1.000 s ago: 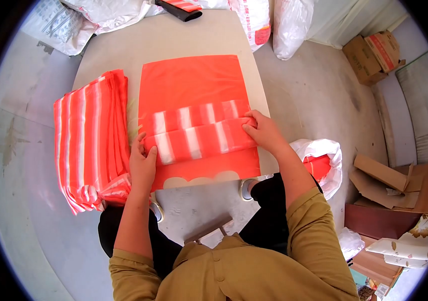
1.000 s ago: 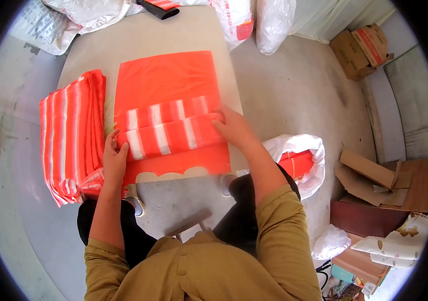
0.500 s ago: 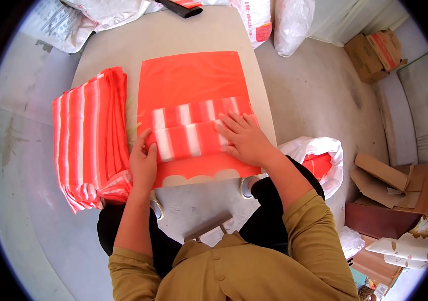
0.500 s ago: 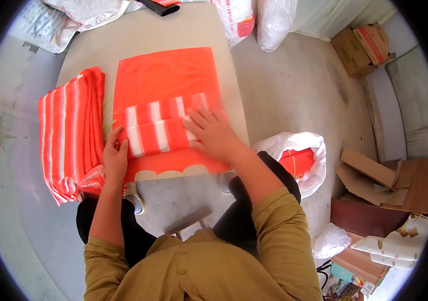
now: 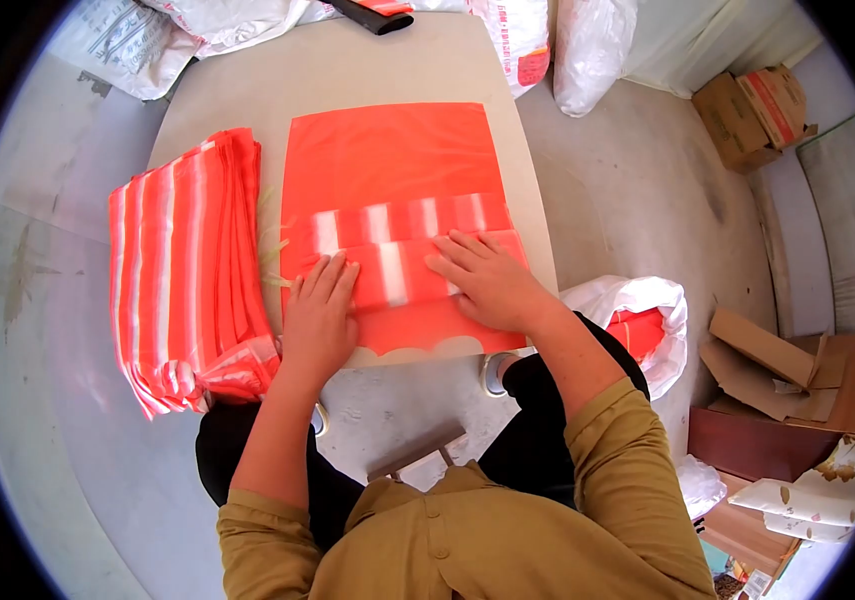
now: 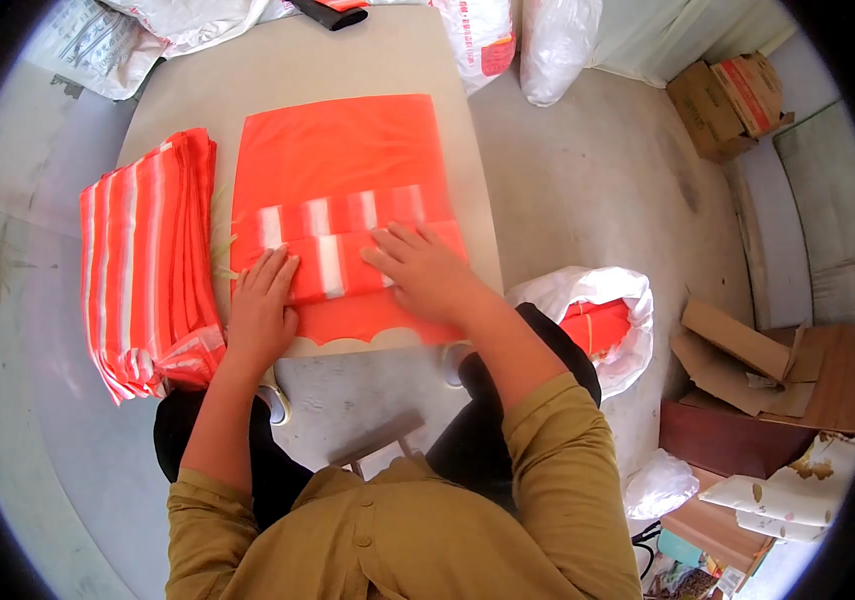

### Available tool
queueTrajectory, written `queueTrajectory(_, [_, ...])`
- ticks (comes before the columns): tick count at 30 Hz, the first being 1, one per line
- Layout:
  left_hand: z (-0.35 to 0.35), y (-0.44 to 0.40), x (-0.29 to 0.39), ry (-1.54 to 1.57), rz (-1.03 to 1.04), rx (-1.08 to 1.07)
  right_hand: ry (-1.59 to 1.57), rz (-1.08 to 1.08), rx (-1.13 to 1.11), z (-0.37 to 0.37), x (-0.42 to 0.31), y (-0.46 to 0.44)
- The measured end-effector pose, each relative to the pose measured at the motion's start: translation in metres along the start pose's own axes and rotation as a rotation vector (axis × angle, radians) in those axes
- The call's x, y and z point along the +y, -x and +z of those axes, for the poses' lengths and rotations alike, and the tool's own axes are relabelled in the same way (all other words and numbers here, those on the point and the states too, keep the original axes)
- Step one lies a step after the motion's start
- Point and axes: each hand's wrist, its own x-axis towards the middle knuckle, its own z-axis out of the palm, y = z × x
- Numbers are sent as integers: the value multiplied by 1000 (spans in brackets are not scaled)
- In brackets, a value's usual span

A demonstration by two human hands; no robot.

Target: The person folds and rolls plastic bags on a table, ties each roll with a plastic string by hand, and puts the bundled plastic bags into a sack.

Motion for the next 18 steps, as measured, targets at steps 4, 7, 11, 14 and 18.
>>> queueTrajectory(4, [6, -3, -3, -2, 10, 44, 42, -8, 36, 0, -4, -5])
queueTrajectory(7, [-2, -5, -1, -26, 43, 69, -13, -29, 61, -9, -3, -5])
queueTrajectory(11, [-43, -1, 7, 116, -53, -135, -227, 243, -266, -62, -21, -3])
queueTrajectory(14, [-56, 8, 1, 339, -246, -214, -200, 282, -218, -74, -6, 17])
queueTrajectory(18, [-44, 0, -10, 713, -488, -46, -409, 366, -30, -63, 35, 24])
